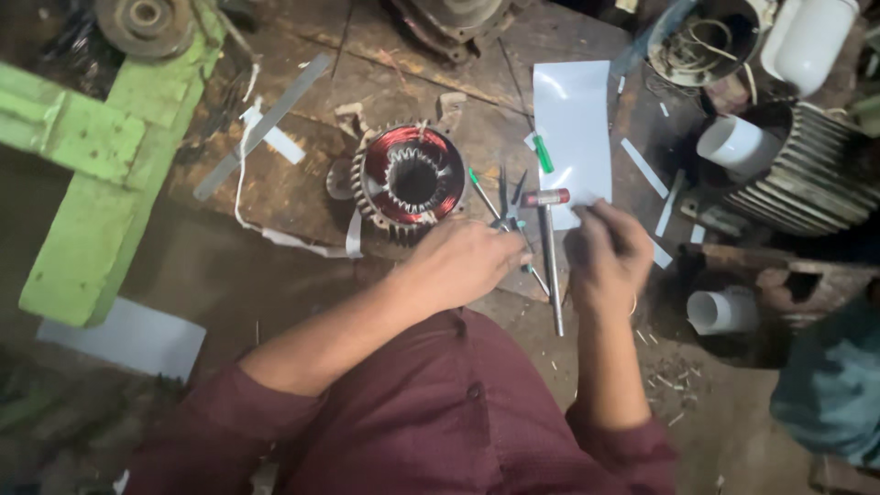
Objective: The person lines the slots of an electric motor stator with strips of white insulating paper, pressing each strip into place by hand and trimming paper with scissors. They use a hammer and pliers on the stator, then fit the ribbed motor housing over the rewound stator at the end.
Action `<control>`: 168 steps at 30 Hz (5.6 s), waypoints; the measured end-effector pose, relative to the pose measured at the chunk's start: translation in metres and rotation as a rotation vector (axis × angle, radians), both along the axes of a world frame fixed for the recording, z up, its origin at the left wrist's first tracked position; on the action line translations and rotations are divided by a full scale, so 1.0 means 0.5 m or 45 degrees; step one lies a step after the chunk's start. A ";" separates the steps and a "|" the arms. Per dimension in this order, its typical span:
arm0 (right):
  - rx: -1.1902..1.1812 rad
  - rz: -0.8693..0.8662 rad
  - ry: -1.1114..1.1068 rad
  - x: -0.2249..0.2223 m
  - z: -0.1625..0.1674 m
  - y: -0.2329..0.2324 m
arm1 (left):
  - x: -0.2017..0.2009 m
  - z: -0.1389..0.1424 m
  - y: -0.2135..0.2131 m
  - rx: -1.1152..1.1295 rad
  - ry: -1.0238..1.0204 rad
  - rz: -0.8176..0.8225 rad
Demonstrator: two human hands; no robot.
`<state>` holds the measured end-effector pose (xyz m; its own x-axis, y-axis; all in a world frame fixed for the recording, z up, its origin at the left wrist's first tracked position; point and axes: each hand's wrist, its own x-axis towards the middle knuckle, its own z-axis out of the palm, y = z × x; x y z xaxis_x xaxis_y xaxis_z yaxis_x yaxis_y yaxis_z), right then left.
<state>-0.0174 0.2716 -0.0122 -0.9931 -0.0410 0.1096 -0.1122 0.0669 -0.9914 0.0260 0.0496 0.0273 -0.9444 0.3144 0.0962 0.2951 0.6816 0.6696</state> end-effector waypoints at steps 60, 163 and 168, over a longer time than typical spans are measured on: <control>0.702 0.662 1.167 -0.094 -0.012 -0.170 | 0.075 -0.074 -0.068 0.109 0.605 0.535; 0.220 0.380 -0.514 0.106 0.106 -0.251 | 0.116 -0.113 -0.252 -0.444 0.792 -0.218; -0.105 0.501 -0.439 0.009 0.106 -0.227 | 0.097 -0.091 -0.218 -0.424 0.582 -0.330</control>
